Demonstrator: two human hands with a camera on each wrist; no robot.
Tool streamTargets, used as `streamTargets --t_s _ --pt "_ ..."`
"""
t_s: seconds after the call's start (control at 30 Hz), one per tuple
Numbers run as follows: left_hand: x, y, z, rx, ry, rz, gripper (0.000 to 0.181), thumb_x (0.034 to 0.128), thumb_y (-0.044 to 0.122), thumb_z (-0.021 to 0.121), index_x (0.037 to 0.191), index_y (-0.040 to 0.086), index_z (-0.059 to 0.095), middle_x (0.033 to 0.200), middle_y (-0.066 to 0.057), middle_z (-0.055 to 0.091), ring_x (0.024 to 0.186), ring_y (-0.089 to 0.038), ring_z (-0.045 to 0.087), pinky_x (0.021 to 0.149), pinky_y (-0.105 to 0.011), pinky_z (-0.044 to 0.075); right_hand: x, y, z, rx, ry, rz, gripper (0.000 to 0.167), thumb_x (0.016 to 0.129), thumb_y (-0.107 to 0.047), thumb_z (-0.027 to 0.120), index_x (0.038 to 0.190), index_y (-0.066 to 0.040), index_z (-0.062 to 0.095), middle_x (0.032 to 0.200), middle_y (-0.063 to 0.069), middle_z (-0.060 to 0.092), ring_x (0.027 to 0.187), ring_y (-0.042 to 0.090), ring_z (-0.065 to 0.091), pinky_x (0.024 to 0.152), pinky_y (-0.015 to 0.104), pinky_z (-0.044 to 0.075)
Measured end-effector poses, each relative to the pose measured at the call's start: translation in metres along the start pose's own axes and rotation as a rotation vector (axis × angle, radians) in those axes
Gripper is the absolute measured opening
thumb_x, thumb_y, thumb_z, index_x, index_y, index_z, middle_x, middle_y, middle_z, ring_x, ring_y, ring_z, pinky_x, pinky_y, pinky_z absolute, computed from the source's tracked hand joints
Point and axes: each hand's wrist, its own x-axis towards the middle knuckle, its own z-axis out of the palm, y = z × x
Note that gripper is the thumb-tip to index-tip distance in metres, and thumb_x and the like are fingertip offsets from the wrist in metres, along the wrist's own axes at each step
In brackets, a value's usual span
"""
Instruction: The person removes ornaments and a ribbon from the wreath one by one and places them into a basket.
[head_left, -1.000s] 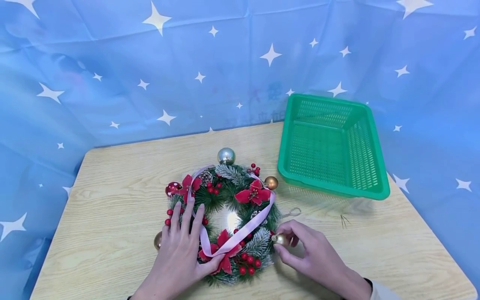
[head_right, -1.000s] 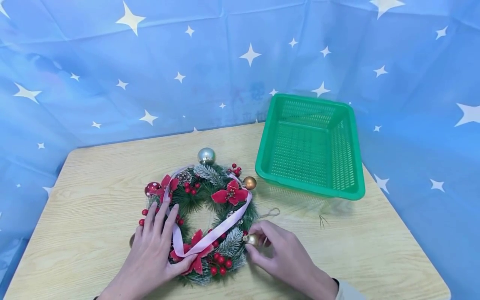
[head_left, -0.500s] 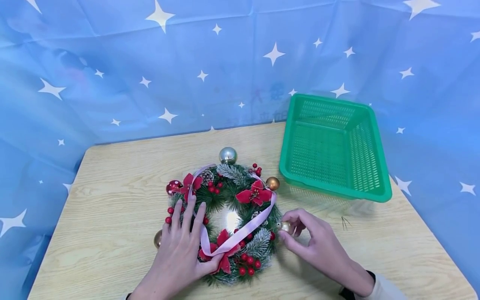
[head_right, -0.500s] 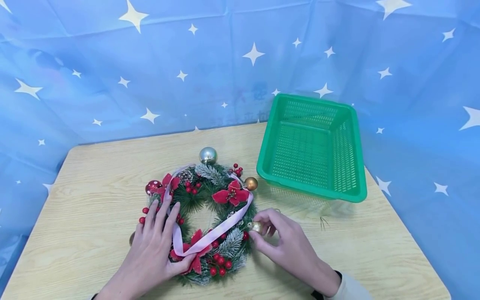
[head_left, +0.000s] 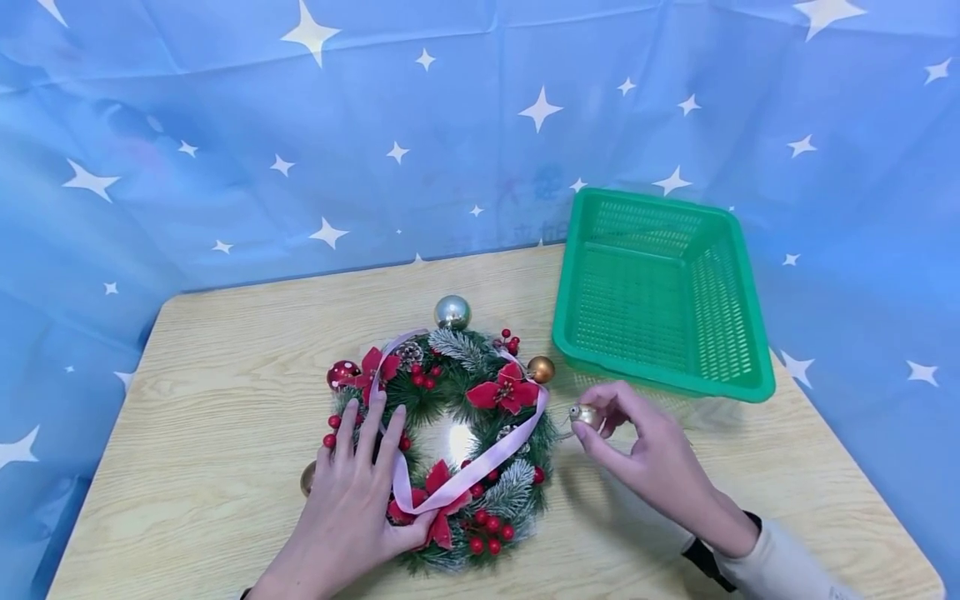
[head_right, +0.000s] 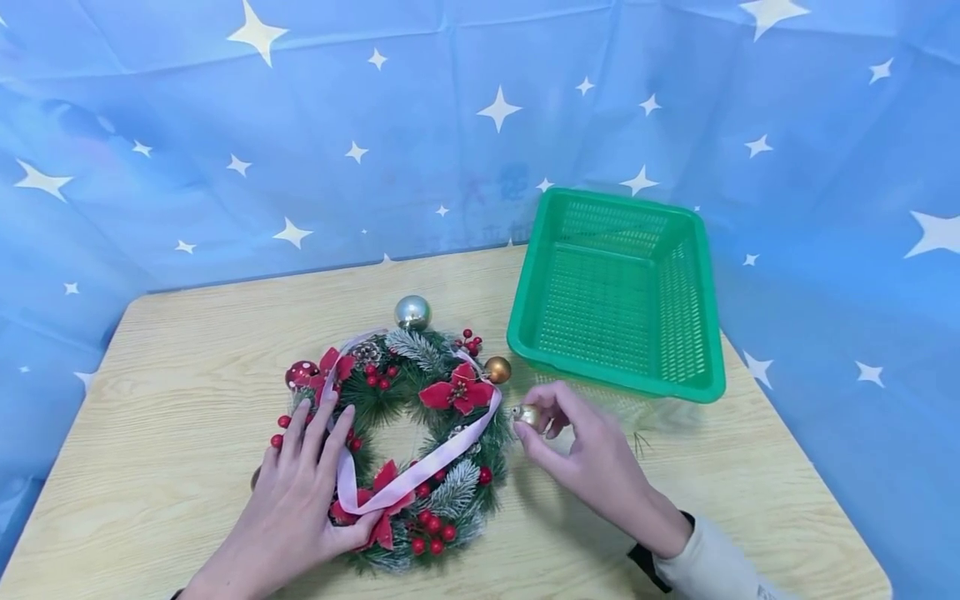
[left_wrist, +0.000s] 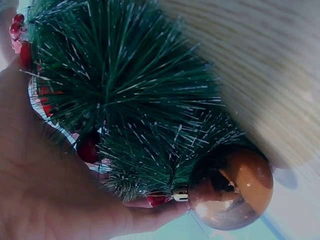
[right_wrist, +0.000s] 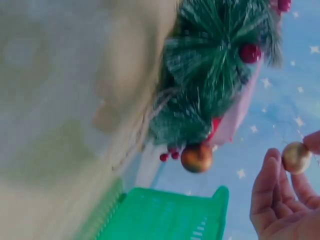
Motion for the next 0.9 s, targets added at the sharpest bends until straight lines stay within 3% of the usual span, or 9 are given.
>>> streamTargets --t_s 0.23,0.6,0.9 --pt "0.000 -0.002 0.000 -0.007 0.002 -0.003 0.130 0.0709 0.078 0.082 0.168 0.004 0.038 0.174 -0.025 0.028 0.151 -0.059 0.032 0.087 -0.080 0.051 0.017 0.010 -0.019 -0.018 0.022 -0.021 0.036 0.088 0.005 0.084 0.117 -0.012 0.071 0.098 -0.012 0.069 0.082 0.007 0.066 0.074 0.020 0.056" --pt "0.002 -0.003 0.000 -0.011 -0.035 -0.010 0.130 0.0708 0.078 0.082 0.169 0.005 0.037 0.176 -0.023 0.025 0.153 -0.059 0.030 0.089 -0.079 0.051 0.031 0.031 -0.045 -0.138 0.039 -0.032 0.035 0.089 0.005 0.084 0.117 -0.011 0.072 0.091 -0.013 0.068 0.077 0.005 0.066 0.070 0.019 0.055" --pt "0.002 -0.004 -0.001 -0.005 -0.037 -0.010 0.129 0.0723 0.080 0.081 0.169 0.005 0.038 0.176 -0.023 0.025 0.153 -0.059 0.029 0.089 -0.082 0.049 0.038 0.040 -0.061 -0.207 0.040 0.033 0.031 0.094 -0.002 0.083 0.120 -0.016 0.073 0.092 -0.013 0.069 0.076 0.007 0.067 0.069 0.021 0.052"
